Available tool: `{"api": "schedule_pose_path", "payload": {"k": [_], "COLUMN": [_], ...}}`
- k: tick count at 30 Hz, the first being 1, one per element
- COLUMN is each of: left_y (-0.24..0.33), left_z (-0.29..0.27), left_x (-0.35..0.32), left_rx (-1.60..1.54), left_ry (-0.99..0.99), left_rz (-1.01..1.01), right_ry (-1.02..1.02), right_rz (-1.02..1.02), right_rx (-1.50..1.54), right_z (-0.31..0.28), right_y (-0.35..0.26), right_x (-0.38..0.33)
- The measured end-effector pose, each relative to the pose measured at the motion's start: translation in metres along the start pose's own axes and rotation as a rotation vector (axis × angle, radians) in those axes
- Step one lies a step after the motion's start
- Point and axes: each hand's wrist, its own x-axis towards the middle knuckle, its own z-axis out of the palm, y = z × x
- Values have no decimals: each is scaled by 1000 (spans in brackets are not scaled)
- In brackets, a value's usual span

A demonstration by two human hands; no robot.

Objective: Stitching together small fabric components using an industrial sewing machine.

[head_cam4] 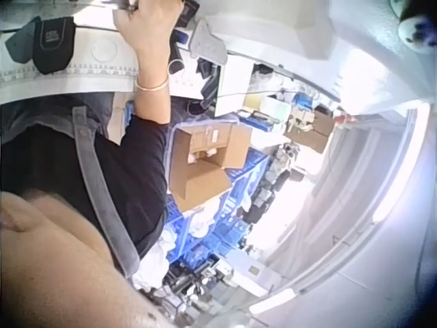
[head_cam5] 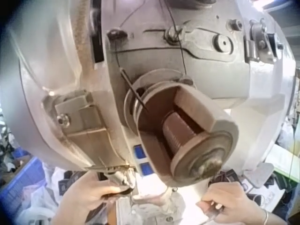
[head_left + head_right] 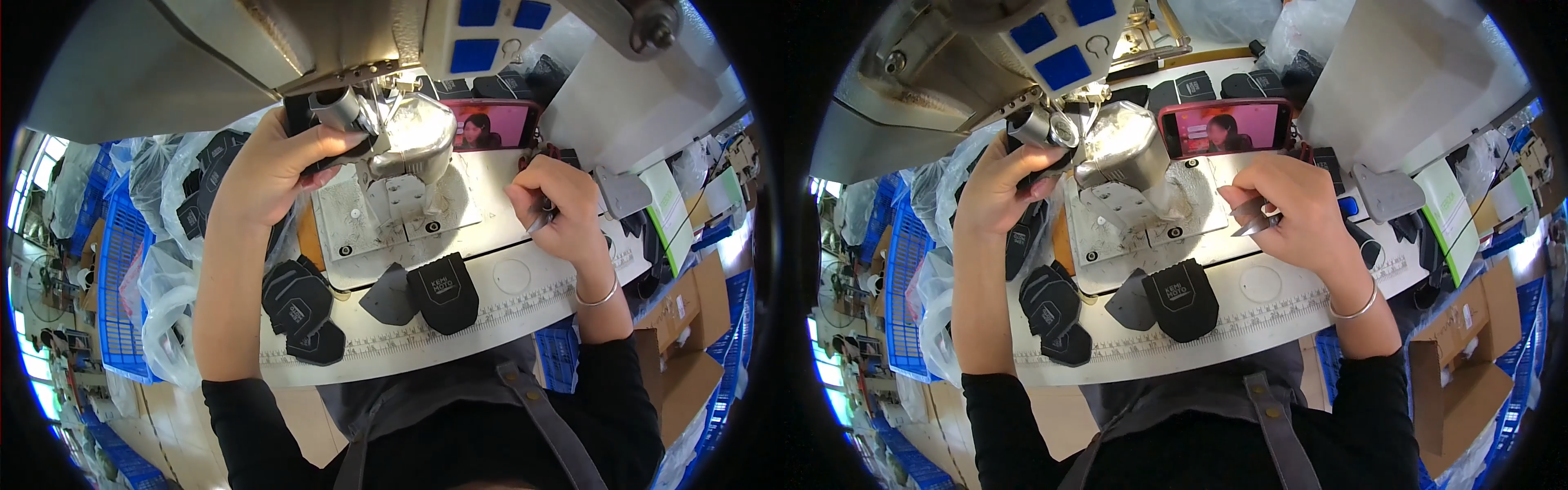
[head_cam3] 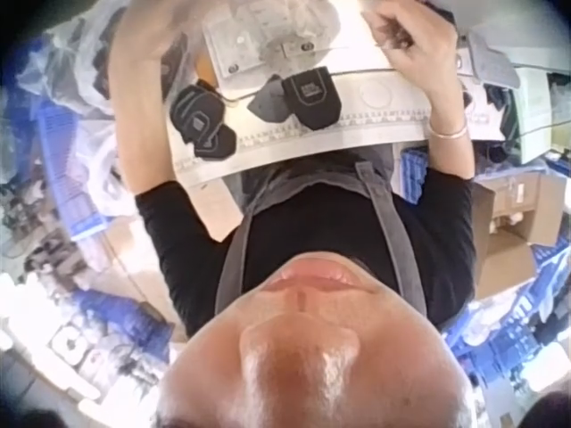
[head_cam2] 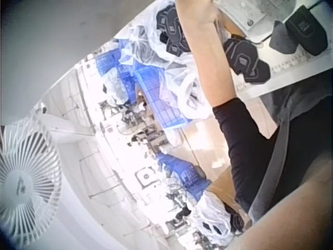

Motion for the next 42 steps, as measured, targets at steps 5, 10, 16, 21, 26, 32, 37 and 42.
{"api": "schedule_pose_path", "payload": {"k": [5,10,16,21,26,32,37,42], "left_y": [1,1,-14,-17,-17,-17,-17,-15], "left_z": [-3,-1,21,19,17,3,4,5], "left_x": [2,-1,-20,-19,-16,-4,-2,-2], "left_rx": [-18,-17,-181,-119,-154,-157,-179,-172], "left_ry": [-39,21,146,149,100,89,102,88], "left_rz": [-4,-29,-24,39,41,60,51,40], "right_ry": [-6,1,-19,-26,-53,-30,-41,-34], "right_rz": [40,43,74,82,107,95,108,104], "right_rx": [46,66,92,114,105,108,100,99], "right_z": [2,4,6,8,7,6,6,6], "right_y": [5,6,7,5,8,8,9,9], "right_x": [-4,-6,-9,-10,-12,-11,-10,-12]}}
